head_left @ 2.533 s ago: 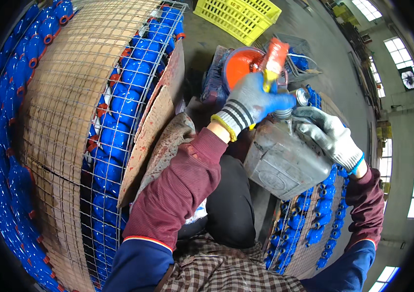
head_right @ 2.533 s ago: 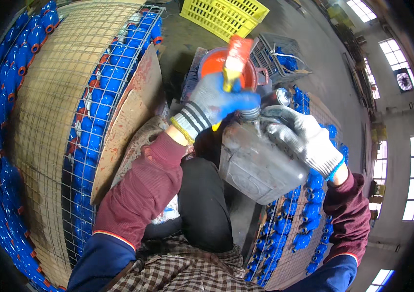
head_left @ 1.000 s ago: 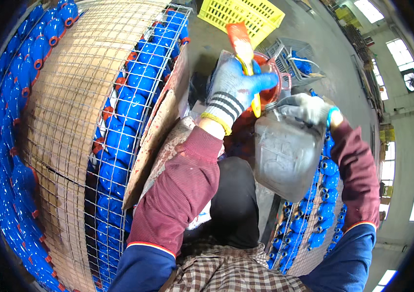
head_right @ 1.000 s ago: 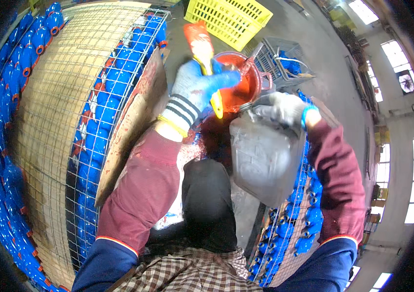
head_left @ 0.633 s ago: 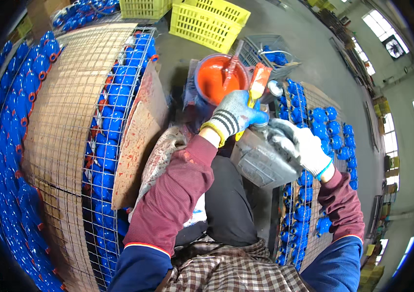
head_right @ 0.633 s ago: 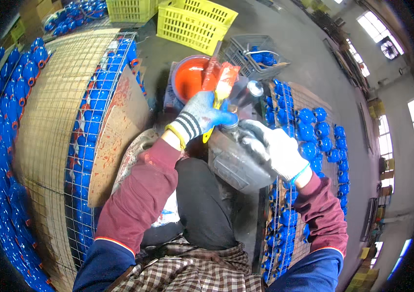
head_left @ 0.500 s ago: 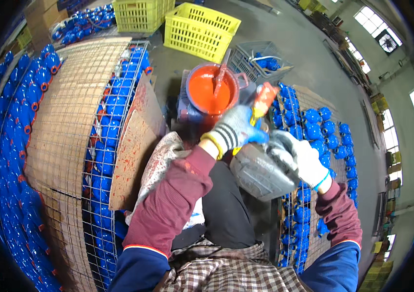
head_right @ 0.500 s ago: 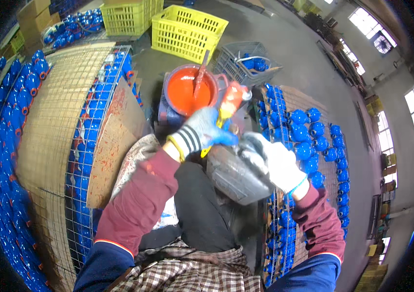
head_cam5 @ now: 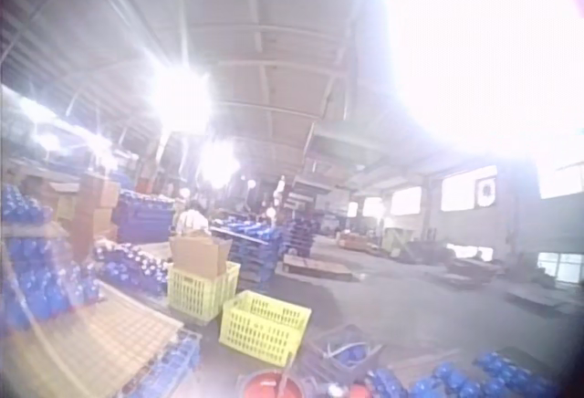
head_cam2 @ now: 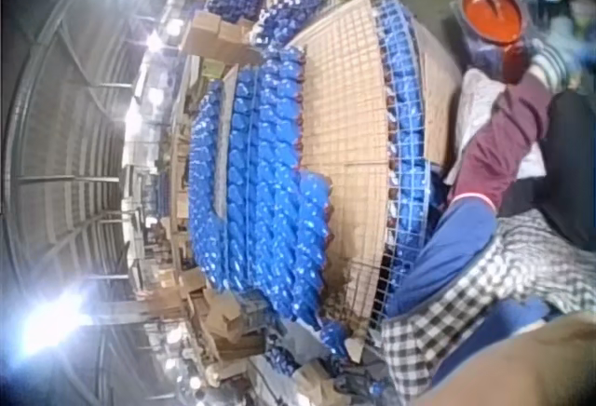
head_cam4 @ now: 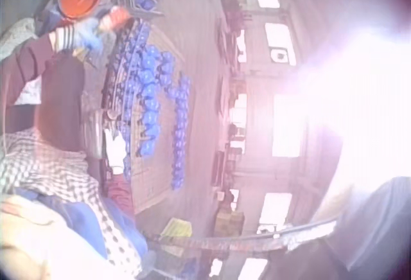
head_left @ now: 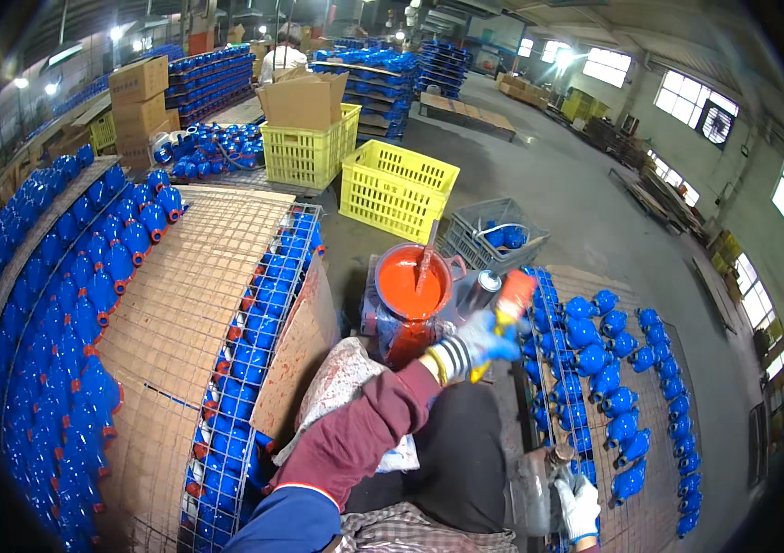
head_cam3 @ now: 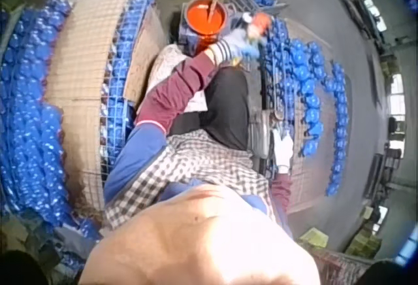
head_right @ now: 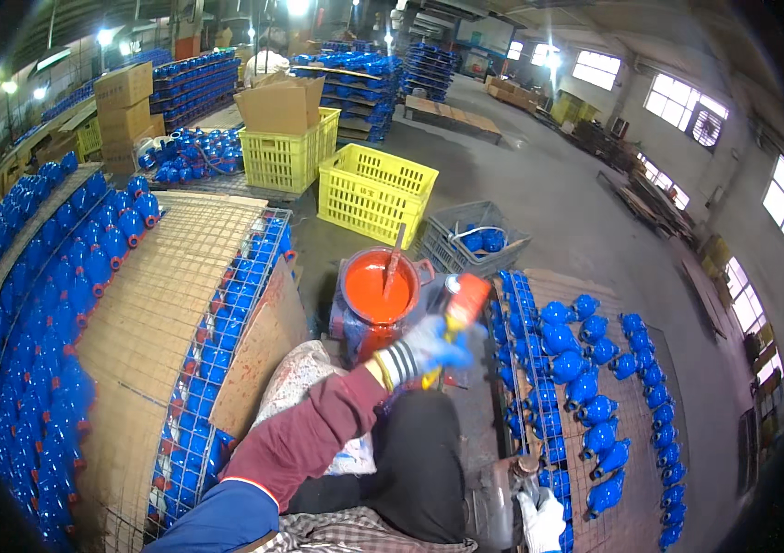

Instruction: Painting small blue metal or plastic parts with orange paint using a brush.

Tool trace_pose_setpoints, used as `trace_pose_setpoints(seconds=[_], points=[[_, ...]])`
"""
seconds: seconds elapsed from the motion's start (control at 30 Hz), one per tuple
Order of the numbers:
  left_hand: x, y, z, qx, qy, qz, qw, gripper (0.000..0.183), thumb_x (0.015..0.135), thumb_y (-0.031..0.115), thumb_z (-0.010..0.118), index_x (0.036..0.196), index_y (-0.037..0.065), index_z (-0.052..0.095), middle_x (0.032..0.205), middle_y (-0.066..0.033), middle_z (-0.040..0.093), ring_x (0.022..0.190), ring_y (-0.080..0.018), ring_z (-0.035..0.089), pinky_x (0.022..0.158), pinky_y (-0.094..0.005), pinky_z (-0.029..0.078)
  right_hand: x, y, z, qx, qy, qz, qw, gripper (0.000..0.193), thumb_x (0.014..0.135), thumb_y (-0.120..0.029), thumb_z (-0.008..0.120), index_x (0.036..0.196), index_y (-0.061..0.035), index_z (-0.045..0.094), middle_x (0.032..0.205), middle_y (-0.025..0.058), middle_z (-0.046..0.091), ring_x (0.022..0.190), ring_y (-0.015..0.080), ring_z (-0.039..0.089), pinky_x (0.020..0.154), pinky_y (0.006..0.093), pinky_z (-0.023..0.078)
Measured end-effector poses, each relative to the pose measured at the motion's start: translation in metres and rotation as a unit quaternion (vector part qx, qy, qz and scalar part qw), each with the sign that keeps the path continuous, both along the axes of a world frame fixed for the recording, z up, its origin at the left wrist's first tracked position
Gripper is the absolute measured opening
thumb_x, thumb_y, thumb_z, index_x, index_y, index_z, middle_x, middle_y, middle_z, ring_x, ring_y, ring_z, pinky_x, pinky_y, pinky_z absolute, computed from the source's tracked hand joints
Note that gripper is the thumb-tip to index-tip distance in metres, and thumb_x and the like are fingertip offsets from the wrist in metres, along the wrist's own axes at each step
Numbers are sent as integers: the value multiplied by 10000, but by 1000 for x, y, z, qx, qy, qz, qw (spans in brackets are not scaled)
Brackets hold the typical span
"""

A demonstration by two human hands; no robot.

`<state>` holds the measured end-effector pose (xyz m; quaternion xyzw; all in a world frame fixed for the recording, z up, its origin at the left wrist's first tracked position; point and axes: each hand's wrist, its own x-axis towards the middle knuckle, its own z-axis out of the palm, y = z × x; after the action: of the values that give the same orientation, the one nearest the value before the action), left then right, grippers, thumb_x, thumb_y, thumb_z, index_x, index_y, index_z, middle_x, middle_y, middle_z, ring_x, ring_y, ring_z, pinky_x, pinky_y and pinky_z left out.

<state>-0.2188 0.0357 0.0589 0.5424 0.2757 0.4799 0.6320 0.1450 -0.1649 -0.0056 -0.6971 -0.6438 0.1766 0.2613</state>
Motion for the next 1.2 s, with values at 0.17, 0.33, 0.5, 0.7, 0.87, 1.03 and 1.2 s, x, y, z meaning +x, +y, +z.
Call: trace_pose_setpoints(seconds=[0.17, 0.33, 0.5, 0.7, 0.87, 1.03, 1.2], points=[[-51, 17, -34, -84, -119, 159, 977, 327, 741, -13, 690, 1063, 22, 642, 812, -29, 629, 674, -165, 629, 635, -270, 525, 30, -50, -81, -88, -178, -108, 974, 369, 759, -385, 727, 786, -44, 588, 702, 168, 616, 657, 385, 596, 622, 468, 464], [-69, 16, -39, -91, -125, 226, 962, 294, 736, 20, 727, 1020, 2, 653, 793, -13, 624, 668, -136, 605, 617, -272, 500, 69, -97, -113, -178, -181, -100, 962, 612, 833, -597, 591, 839, 11, 656, 812, 265, 642, 813, 451, 607, 702, 472, 466], [-83, 15, -70, -145, -254, 271, 917, 148, 734, -24, 703, 801, 66, 606, 749, -26, 604, 660, -164, 603, 614, -291, 506, 81, -109, -105, -148, -58, -86, 984, 477, 843, -562, 608, 715, -111, 698, 675, 151, 655, 566, 270, 613, 487, 423, 440], [-79, 44, -112, -162, -186, 284, 926, 155, 736, 34, 730, 856, 70, 639, 735, -9, 611, 648, -146, 595, 588, -288, 474, 130, -107, -138, -256, -195, 13, 947, 454, 915, -485, 519, 970, -54, 651, 834, 205, 646, 767, 337, 607, 676, 443, 475], [-84, 40, -117, -194, -196, 255, 927, 225, 757, 14, 698, 976, 27, 648, 803, -30, 632, 707, -156, 619, 641, -283, 507, 152, -89, -144, -330, -278, 30, 901, 521, 941, -500, 456, 1085, -36, 644, 941, 254, 635, 884, 401, 596, 795, 466, 479], [-91, 31, -119, -195, -194, 255, 927, 321, 763, 24, 715, 1074, -6, 645, 871, -37, 644, 786, -164, 636, 731, -287, 522, 164, -91, -164, -152, -155, 18, 976, 622, 915, -599, 424, 1018, -41, 676, 943, 254, 648, 889, 425, 604, 783, 513, 461], [-96, 29, -109, -208, -207, 250, 923, 247, 768, 18, 707, 1004, 27, 635, 835, -26, 629, 741, -153, 625, 671, -279, 513, 198, -80, -169, -363, -361, 145, 846, 567, 893, -596, 472, 1074, -85, 641, 1004, 255, 614, 916, 368, 608, 787, 445, 467]])
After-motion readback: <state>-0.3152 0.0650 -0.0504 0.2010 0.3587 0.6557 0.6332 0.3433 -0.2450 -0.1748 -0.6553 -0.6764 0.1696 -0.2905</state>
